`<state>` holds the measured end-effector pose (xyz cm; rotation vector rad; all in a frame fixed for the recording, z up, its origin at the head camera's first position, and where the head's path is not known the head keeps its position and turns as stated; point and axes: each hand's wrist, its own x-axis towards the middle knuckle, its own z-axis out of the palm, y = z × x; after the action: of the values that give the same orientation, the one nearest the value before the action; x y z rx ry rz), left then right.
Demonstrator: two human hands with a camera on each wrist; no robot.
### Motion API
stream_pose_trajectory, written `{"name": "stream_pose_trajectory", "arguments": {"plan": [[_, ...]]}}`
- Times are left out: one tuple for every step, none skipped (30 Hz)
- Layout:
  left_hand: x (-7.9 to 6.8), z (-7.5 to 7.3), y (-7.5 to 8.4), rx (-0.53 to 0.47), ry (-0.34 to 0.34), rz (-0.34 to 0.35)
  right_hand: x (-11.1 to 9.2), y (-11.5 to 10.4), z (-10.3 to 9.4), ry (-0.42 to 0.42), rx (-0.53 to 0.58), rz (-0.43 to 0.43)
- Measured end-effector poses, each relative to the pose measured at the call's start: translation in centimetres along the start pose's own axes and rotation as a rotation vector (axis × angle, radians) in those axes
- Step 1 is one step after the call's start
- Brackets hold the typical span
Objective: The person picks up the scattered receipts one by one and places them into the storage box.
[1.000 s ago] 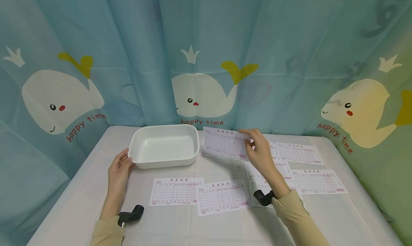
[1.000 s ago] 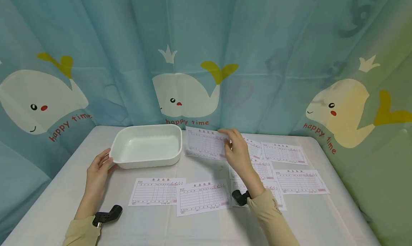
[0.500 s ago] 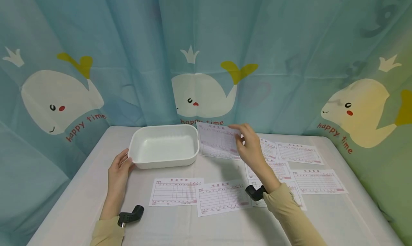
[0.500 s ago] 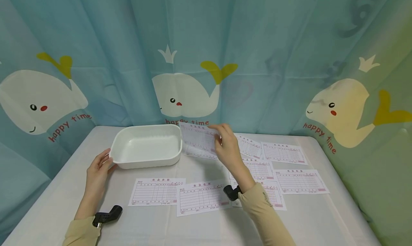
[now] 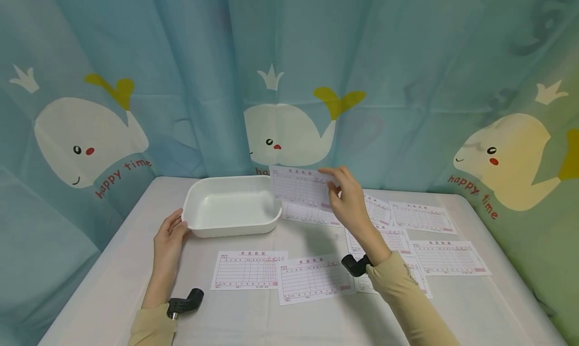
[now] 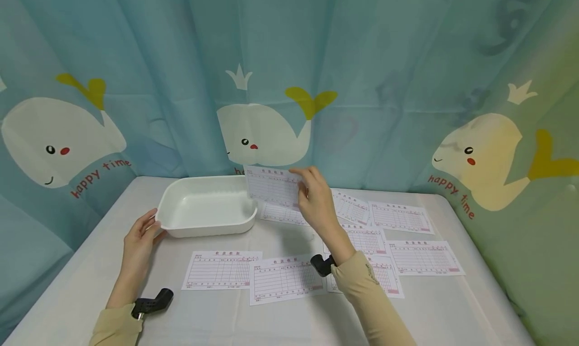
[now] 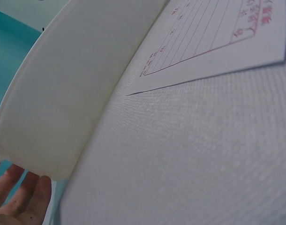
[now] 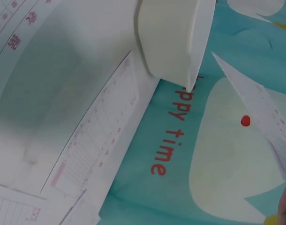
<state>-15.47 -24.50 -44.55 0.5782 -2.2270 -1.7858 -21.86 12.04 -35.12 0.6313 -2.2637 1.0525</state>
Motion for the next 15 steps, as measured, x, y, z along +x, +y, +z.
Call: {"name": "stream_pose_trajectory", "arguments": {"plan": [[0.0,0.0,0.0,0.001,-0.001,0.001,0.1,0.0,0.1,-0.001,0.004,0.002],[0.0,0.0,0.0,0.003,-0.003,0.000,0.1,-0.1,0.2,-0.001,0.008,0.004],[0.0,0.0,0.0,0.003,-0.002,-0.001,0.2,-0.1,0.4,-0.003,0.013,0.006],[0.0,0.0,0.0,0.005,-0.002,-0.002,0.3,-0.1,0.6,-0.007,0.019,0.008],[0.0,0.0,0.0,0.006,-0.002,-0.003,0.3,-0.2,0.8,-0.010,0.024,0.011],[0.0,0.0,0.0,0.003,-0.001,-0.005,0.4,-0.2,1.1,-0.016,0.028,0.016],[0.0,0.0,0.0,0.003,0.001,-0.007,0.4,-0.2,1.4,-0.023,0.035,0.023],[0.0,0.0,0.0,0.003,0.002,-0.010,0.5,-0.3,1.8,-0.029,0.043,0.029],[0.0,0.0,-0.1,0.002,0.003,-0.013,0.5,-0.3,2.1,-0.036,0.049,0.037],[0.0,0.0,-0.1,0.002,0.003,-0.015,0.6,-0.3,2.5,-0.043,0.056,0.044],[0.1,0.0,-0.1,0.002,0.004,-0.016,0.7,-0.4,2.9,-0.048,0.062,0.049],[0.1,0.0,-0.1,0.002,0.004,-0.018,0.7,-0.4,3.3,-0.053,0.065,0.051],[0.1,0.0,-0.1,0.004,0.003,-0.019,0.7,-0.5,3.6,-0.056,0.068,0.051],[0.1,0.0,-0.1,0.001,0.002,-0.019,0.8,-0.6,4.0,-0.059,0.072,0.052],[0.1,0.0,0.0,0.000,0.001,-0.019,0.8,-0.7,4.3,-0.062,0.073,0.052]]}}
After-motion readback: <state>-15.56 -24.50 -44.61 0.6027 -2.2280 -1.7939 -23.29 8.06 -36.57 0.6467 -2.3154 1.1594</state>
